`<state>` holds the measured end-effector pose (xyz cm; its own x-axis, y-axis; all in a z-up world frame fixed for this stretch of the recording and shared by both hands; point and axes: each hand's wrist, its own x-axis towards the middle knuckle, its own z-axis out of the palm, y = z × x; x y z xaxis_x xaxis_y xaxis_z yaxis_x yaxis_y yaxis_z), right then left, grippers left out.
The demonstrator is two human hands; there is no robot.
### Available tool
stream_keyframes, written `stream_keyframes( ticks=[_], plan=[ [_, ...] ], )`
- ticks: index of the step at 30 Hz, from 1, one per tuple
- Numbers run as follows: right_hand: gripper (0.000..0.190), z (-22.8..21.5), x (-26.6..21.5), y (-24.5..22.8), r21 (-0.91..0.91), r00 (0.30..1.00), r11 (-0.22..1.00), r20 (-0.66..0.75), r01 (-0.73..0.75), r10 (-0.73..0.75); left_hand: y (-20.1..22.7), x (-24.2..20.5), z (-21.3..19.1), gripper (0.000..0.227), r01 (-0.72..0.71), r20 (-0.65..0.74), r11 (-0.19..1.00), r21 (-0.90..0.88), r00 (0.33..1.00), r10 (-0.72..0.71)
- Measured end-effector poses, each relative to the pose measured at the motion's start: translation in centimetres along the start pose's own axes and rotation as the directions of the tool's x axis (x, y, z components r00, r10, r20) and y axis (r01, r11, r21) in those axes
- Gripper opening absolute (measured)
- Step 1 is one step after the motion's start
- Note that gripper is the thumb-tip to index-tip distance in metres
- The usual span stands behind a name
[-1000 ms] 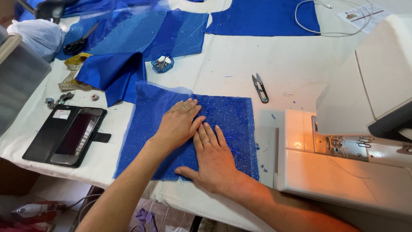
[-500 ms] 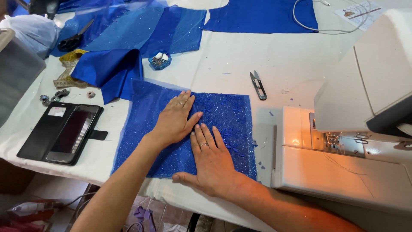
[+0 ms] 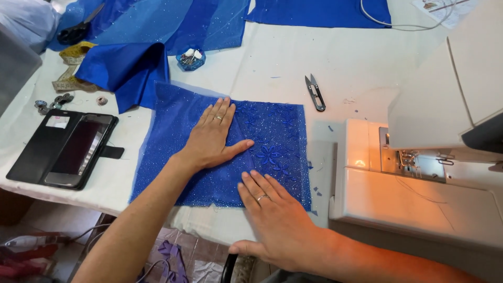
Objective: The person aligns two pieces of blue fabric on a table and secures them together using straight pins. The person repeatedly picks up pins from a small container and inserts them into the fabric layers to hold them in place.
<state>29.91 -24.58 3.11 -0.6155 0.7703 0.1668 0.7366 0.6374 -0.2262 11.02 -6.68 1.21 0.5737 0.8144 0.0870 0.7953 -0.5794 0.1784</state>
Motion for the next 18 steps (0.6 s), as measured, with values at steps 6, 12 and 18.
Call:
stream_keyframes(
  ticks=[6, 12, 18],
  plan=[
    [0.043, -5.3, 0.7, 4.0, -0.023, 0.959, 0.999, 0.281, -0.031, 0.037, 0.3, -0.4, -0.5, 0.104, -0.018, -0.016, 1.000, 0.011, 1.000, 0.019],
    [0.014, -5.9, 8.3, 7.6, -0.154, 0.859, 0.954, 0.415, -0.258, 0.300, 0.6, -0.5, -1.2, 0.106, 0.031, 0.091, 0.998, 0.048, 0.995, -0.035],
    [0.018, -5.6, 10.4, 8.0, 0.232, 0.735, 0.821, 0.611, -0.522, 0.295, 0.4, -0.4, -1.1, 0.107, 0.030, 0.103, 0.999, 0.043, 0.994, -0.034]
  ],
)
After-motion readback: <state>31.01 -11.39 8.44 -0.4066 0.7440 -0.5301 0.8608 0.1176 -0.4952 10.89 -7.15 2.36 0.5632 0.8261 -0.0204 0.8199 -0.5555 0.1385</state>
